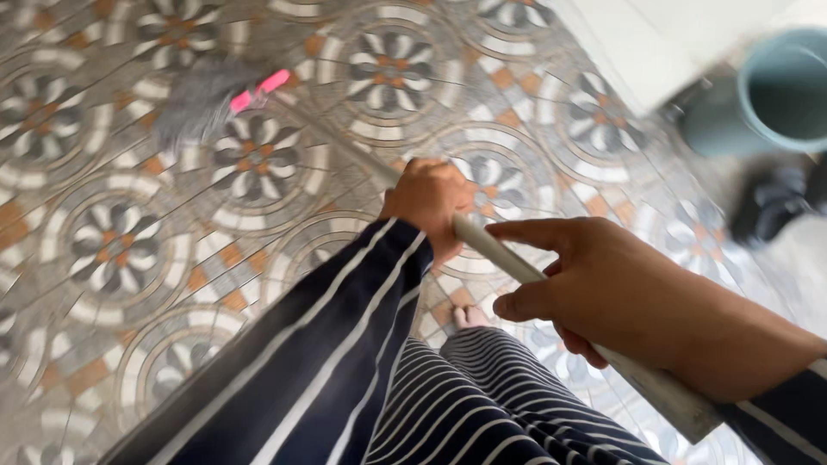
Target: The person mops a tiled floor using a mop, moving the mop head back and forth across the surface while walking through the area.
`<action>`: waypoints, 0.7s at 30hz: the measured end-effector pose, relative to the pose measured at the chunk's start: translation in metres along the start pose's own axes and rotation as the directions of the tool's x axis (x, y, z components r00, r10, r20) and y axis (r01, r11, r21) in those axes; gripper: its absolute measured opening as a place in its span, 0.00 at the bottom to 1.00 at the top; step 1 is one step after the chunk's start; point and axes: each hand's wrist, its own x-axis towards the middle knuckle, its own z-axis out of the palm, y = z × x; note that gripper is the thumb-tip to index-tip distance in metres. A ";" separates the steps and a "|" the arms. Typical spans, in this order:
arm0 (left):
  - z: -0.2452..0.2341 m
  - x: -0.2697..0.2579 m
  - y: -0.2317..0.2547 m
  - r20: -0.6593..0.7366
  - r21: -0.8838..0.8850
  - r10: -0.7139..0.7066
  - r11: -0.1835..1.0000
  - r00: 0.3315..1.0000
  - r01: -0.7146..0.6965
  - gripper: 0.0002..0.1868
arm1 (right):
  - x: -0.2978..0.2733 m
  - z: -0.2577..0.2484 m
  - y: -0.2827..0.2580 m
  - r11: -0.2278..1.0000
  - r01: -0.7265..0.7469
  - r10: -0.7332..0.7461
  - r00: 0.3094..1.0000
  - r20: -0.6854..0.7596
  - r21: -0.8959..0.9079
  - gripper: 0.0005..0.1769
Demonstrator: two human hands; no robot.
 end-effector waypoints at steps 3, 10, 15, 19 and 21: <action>0.033 0.062 0.031 0.137 0.018 0.173 0.984 0.975 -0.177 0.06 | -0.002 -0.027 0.037 0.988 -0.034 0.051 0.992 -0.112 0.153 0.40; 0.042 0.111 0.102 0.380 -0.057 0.176 0.984 0.908 -0.167 0.12 | -0.010 -0.029 0.049 0.961 -0.178 0.217 0.959 -0.182 0.211 0.39; 0.016 0.079 0.107 0.465 0.085 0.012 0.995 0.885 -0.058 0.11 | -0.024 -0.002 0.035 0.983 -0.104 0.127 0.980 -0.154 0.150 0.36; -0.005 0.027 0.071 0.337 0.104 -0.031 0.995 0.941 -0.005 0.14 | -0.038 0.037 0.019 1.000 -0.024 0.025 0.994 -0.102 0.014 0.34; -0.016 -0.012 0.054 0.276 0.126 -0.106 0.989 0.955 0.073 0.10 | -0.046 0.067 0.006 0.999 0.005 -0.008 0.998 -0.064 -0.045 0.33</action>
